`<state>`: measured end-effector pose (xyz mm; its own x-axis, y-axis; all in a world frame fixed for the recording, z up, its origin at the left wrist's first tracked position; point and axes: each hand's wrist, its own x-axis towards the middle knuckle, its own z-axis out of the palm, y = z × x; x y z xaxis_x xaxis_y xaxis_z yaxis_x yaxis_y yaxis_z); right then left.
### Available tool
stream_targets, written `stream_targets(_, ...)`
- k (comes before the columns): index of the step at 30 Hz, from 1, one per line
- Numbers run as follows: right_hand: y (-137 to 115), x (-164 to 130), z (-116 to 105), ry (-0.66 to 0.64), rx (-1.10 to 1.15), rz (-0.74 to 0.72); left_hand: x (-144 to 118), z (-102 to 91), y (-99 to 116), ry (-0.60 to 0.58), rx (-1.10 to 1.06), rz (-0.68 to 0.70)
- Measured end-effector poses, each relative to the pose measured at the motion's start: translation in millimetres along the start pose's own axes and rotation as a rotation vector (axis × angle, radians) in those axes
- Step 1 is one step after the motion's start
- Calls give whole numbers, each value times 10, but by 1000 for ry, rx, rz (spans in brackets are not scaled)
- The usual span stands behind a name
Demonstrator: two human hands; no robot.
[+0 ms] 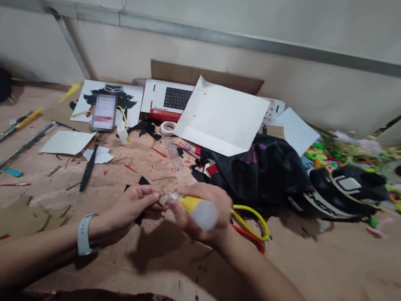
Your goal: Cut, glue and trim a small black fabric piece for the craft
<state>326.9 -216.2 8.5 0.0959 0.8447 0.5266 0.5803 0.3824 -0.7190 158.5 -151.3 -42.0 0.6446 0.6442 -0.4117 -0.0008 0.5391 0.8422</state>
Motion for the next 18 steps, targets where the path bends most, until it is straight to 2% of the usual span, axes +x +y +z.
stream_targets(2, -16, 6, 6, -84, 28, -152, 3, 0, 3, 14, -9, 13)
stream_targets(3, -19, 8, 11, -116, 8, -131, 4, 0, 8, 14, -18, 4)
stream_targets(5, -8, 6, 26, 88, -38, -83, 7, -3, 22, 8, -31, -19)
stream_targets(6, 8, 2, 36, 105, -18, -54, 9, -5, 30, 9, -28, -18)
stream_targets(8, 51, -11, 56, 40, 69, -49, 18, -13, 44, 24, -21, -4)
stream_targets(9, 73, -16, 62, 30, 77, -11, 23, -17, 51, 30, -24, -10)
stream_targets(12, 114, -16, 70, 202, 238, 222, 33, -27, 73, 22, -50, -44)
stream_targets(13, 119, -10, 75, 207, 278, 269, 33, -28, 83, 18, -54, -34)
stream_targets(16, 129, 15, 113, 100, 292, 315, 25, -22, 105, 24, -53, 25)
stream_targets(18, 140, 19, 149, 45, 224, 266, 20, -18, 105, 24, -47, 48)
